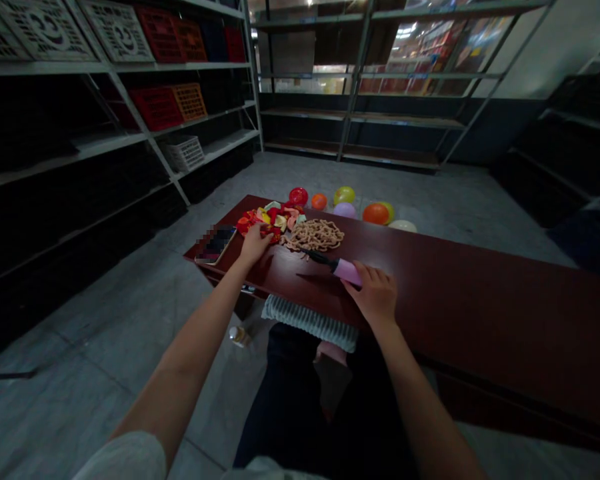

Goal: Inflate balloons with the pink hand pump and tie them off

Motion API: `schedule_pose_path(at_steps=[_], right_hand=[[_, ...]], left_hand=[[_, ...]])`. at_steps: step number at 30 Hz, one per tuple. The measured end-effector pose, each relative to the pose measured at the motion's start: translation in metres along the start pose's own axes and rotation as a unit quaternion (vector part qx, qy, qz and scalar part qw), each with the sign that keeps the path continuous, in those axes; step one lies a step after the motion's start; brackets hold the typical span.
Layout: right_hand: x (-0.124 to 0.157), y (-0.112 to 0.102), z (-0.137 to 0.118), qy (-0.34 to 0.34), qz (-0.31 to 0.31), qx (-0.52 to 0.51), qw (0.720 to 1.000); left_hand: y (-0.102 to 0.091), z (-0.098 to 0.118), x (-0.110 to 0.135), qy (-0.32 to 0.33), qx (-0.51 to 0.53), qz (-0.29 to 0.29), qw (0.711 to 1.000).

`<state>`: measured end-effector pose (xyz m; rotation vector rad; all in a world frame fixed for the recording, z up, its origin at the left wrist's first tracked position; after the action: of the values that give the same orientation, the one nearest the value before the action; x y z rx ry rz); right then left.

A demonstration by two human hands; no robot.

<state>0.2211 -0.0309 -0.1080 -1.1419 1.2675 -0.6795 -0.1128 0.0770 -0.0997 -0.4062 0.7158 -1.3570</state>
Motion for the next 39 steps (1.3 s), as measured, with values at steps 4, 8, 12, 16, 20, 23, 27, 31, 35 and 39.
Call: schedule_pose_path(at_steps=[4,8,12,16,20,23,27,31,35,39], right_hand=[[0.0,-0.002,0.006,0.03,0.009,-0.007,0.999],[0.001,-0.001,0.007,0.044,0.01,-0.005,0.999],[0.003,-0.002,0.01,0.067,0.021,-0.009,0.998],[0.003,-0.003,0.011,0.071,0.028,-0.014,0.997],[0.001,-0.007,0.005,0.069,0.015,-0.035,0.997],[0.0,-0.013,0.002,0.089,-0.018,-0.087,0.992],[0.002,-0.016,0.01,0.152,-0.096,-0.217,0.959],[0.008,-0.008,0.019,0.179,-0.165,-0.454,0.857],[0.025,0.01,0.015,0.215,-0.247,-0.671,0.665],[0.038,0.02,0.012,0.244,-0.274,-0.761,0.536]], left_hand=[[0.022,-0.009,0.012,0.012,-0.077,-0.025,0.997],[0.028,-0.01,0.009,-0.011,-0.108,-0.019,0.994],[0.019,-0.001,0.007,-0.032,-0.067,0.039,0.997],[0.011,0.01,0.012,-0.077,0.205,0.087,0.972],[0.025,0.032,0.019,-0.141,0.522,0.029,0.841],[0.042,0.058,0.025,-0.162,0.671,-0.06,0.721],[0.062,0.078,0.034,-0.169,0.751,-0.087,0.633],[0.083,0.088,0.041,-0.161,0.742,-0.107,0.641],[0.096,0.095,0.044,-0.138,0.741,-0.098,0.65],[0.105,0.108,0.044,-0.149,0.764,-0.09,0.621]])
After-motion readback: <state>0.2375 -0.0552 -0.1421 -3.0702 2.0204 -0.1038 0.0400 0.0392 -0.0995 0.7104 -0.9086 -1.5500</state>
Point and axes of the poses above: each hand's wrist, its own x-axis away from the middle knuckle, its own y-axis out of the palm, z = x × y, the point moved 6 cm from there along -x, towards the middle knuckle, and after that the axes turned 9 degrees about -z, right-handed, at the moved point
